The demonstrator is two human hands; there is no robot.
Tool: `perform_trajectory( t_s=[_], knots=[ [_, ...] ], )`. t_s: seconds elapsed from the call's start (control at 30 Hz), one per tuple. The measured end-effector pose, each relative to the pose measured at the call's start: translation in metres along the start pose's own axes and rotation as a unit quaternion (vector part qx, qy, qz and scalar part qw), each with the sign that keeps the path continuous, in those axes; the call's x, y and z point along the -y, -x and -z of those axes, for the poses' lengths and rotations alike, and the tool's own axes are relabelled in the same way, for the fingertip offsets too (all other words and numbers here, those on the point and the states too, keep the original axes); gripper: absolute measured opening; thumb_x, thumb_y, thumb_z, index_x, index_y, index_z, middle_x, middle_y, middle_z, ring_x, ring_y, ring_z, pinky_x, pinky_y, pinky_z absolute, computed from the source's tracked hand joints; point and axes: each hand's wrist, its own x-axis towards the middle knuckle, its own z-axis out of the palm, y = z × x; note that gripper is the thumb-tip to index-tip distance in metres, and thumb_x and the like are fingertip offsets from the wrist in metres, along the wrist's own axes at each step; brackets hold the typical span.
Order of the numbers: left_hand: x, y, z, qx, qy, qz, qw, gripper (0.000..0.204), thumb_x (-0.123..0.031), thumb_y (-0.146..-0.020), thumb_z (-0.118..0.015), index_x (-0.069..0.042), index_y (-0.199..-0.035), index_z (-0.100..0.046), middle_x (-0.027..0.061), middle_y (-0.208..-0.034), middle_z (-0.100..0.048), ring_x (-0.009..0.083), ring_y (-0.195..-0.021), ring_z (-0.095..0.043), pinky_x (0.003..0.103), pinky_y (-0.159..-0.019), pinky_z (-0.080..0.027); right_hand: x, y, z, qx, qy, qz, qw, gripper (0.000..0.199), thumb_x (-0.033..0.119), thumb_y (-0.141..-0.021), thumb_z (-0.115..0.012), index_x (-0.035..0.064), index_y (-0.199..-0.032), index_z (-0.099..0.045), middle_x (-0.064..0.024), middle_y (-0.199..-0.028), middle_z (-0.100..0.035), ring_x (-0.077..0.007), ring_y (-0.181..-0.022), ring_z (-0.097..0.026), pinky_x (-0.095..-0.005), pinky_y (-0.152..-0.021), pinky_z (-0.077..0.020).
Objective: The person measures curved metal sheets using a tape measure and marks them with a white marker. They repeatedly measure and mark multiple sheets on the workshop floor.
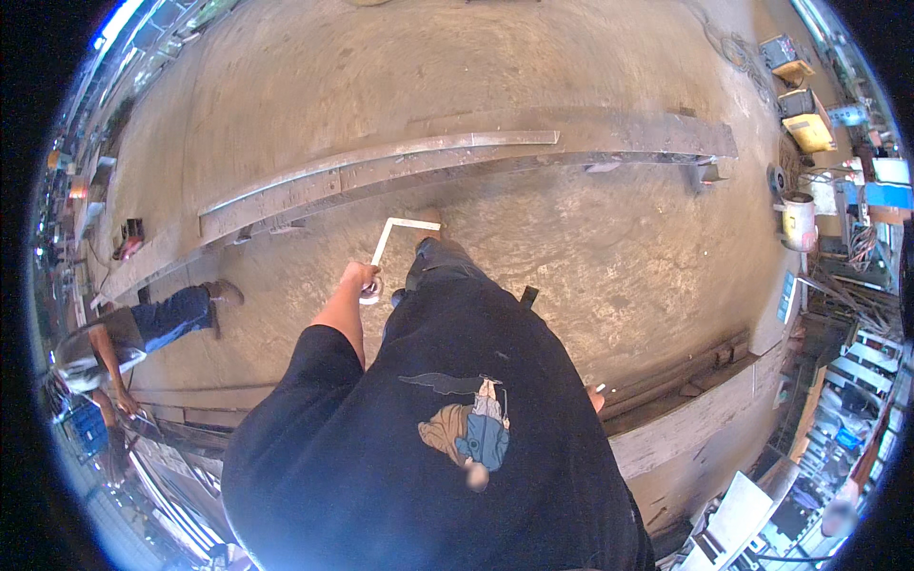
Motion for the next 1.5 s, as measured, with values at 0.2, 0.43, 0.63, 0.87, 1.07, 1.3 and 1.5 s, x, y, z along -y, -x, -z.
perform_trajectory(
  t_s=[0.2, 0.43, 0.63, 0.87, 1.07, 1.3, 1.5],
  knots=[
    [0.057, 0.006, -0.016, 0.044, 0.052, 0.060, 0.996, 0.049, -0.042, -0.081, -0.077, 0.003, -0.101, -0.074, 0.0205, -0.092, -0.073, 0.0291, -0.078, -0.073, 0.043, -0.071, -0.057, 0.014, -0.030, -0.010, 0.147, -0.040, 0.104, 0.983, 0.024, 0.009, -0.089, -0.054, -0.0070, -0.107, -0.058, -0.0182, -0.080, -0.067, -0.0267, -0.061, -0.067, -0.0380, -0.045, -0.0533],
    [0.044, 0.027, -0.025, 0.032, 0.021, 0.013, 0.999, 0.050, -0.045, -0.085, -0.072, 0.003, -0.101, -0.074, 0.0211, -0.087, -0.072, 0.0282, -0.075, -0.073, 0.042, -0.070, -0.056, 0.017, -0.027, -0.015, 0.095, 0.014, 0.127, 0.987, 0.027, 0.015, -0.086, -0.063, -0.0076, -0.100, -0.066, -0.0146, -0.075, -0.069, -0.0207, -0.058, -0.066, -0.0350, -0.047, -0.0482],
    [-0.002, 0.053, -0.013, 0.032, 0.013, -0.030, 0.999, 0.050, -0.045, -0.085, -0.072, 0.003, -0.101, -0.074, 0.0213, -0.087, -0.073, 0.0273, -0.077, -0.074, 0.041, -0.071, -0.056, -0.064, -0.057, -0.019, 0.084, 0.030, 0.092, 0.992, 0.029, 0.015, -0.085, -0.067, -0.0120, -0.096, -0.066, -0.0146, -0.075, -0.069, -0.0215, -0.059, -0.067, -0.0359, -0.049, -0.0496],
    [0.008, 0.024, 0.003, 0.011, 0.016, -0.045, 0.999, 0.051, -0.044, -0.083, -0.074, 0.004, -0.099, -0.074, 0.0232, -0.089, -0.073, 0.0294, -0.080, -0.074, 0.041, -0.071, -0.056, -0.135, -0.076, -0.053, 0.132, -0.078, 0.021, 0.988, 0.034, 0.017, -0.085, -0.071, -0.0145, -0.094, -0.065, -0.0144, -0.077, -0.069, -0.0210, -0.060, -0.066, -0.0358, -0.052, -0.0511],
    [-0.062, 0.040, -0.005, -0.018, 0.020, -0.182, 0.983, 0.053, -0.045, -0.080, -0.075, 0.005, -0.097, -0.073, 0.0251, -0.094, -0.072, 0.0327, -0.089, -0.073, 0.042, -0.078, -0.055, 0.045, 0.010, -0.048, 0.119, 0.040, 0.136, 0.983, 0.042, 0.033, -0.080, -0.080, -0.0070, -0.088, -0.069, -0.0089, -0.070, -0.065, -0.0154, -0.058, -0.059, -0.0344, -0.052, -0.0468],
    [-0.213, 0.119, -0.002, 0.055, 0.127, -0.323, 0.936, 0.053, -0.045, -0.081, -0.074, 0.002, -0.104, -0.071, 0.0213, -0.093, -0.072, 0.0320, -0.091, -0.071, 0.041, -0.082, -0.053, 0.292, 0.112, -0.143, 0.312, 0.043, 0.389, 0.866, 0.042, 0.036, -0.086, -0.075, -0.0017, -0.103, -0.070, -0.0078, -0.081, -0.070, -0.0163, -0.073, -0.063, -0.0338, -0.068, -0.0487],
    [-0.272, 0.154, -0.028, 0.083, -0.065, -0.449, 0.887, 0.050, -0.039, -0.082, -0.071, -0.003, -0.116, -0.065, 0.0236, -0.108, -0.070, 0.0410, -0.103, -0.066, 0.046, -0.088, -0.051, 0.362, 0.109, -0.227, 0.307, -0.069, 0.338, 0.887, 0.031, 0.028, -0.091, -0.070, 0.0031, -0.109, -0.065, -0.0047, -0.085, -0.068, -0.0083, -0.055, -0.051, -0.0250, -0.046, -0.0364]
  ],
)
